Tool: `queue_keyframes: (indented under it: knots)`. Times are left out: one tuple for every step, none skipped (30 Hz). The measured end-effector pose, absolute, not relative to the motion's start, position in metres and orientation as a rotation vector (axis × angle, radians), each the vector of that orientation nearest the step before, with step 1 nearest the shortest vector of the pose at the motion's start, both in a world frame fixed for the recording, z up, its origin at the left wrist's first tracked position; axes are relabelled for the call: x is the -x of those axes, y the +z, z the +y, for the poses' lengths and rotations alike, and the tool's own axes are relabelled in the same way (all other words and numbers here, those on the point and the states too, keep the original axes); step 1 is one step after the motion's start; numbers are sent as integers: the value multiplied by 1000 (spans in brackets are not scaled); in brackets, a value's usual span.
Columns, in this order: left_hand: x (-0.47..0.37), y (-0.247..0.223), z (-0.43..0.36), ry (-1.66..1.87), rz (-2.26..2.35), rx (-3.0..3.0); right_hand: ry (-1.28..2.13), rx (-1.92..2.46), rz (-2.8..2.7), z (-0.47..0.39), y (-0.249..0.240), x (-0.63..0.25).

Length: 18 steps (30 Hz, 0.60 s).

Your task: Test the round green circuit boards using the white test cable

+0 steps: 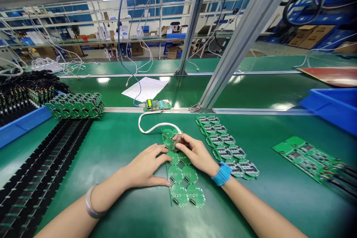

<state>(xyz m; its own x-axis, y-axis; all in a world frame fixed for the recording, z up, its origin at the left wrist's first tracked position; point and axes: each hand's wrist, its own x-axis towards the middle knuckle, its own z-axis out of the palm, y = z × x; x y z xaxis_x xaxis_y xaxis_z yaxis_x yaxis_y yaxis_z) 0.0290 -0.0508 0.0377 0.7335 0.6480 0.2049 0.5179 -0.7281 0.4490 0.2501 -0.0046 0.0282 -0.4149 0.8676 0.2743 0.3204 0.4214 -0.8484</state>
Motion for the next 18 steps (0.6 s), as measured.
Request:
queue_keyframes:
  knots:
    - [-29,38,-51,493,902,-2574,932,1006,-1944,-5,28,-250]
    - [-29,38,-50,490,901,-2575,921,1005,-1950,-5,28,-250]
    - [-29,38,-50,490,899,-2574,911,1006,-1957,-5,28,-251]
    - [-30,38,-50,491,896,-2573,900,1009,-1962,-5,27,-251]
    - [-30,38,-50,494,895,-2571,888,1014,-1965,-5,27,-251]
    - [-30,38,-50,495,894,-2568,879,1020,-1968,-5,26,-252]
    - [-30,38,-50,496,895,-2565,872,1024,-1971,-6,26,-252]
    - [-30,38,-50,493,896,-2562,864,1025,-1974,-6,26,-252]
    - [-30,38,-50,492,896,-2559,858,1024,-1980,-6,26,-252]
    - [-30,38,-50,493,896,-2555,852,1021,-1988,-6,26,-252]
    - [-30,39,-49,494,896,-2551,849,1018,-2001,-6,27,-252]
    - [-31,39,-49,497,894,-2549,845,1013,-2017,-7,27,-252]
    - [-31,39,-49,500,894,-2548,838,1006,-2035,-7,28,-252]
    - [-31,39,-49,502,894,-2546,831,998,-2053,-7,29,-252]
    - [-31,40,-49,501,893,-2545,822,989,-2069,-8,29,-252]
    - [-31,40,-49,500,892,-2545,812,981,-2082,-8,30,-251]
    - [-31,40,-49,498,891,-2545,804,975,-2092,-8,30,-251]
    - [-31,40,-50,494,888,-2546,798,972,-2098,-8,30,-251]
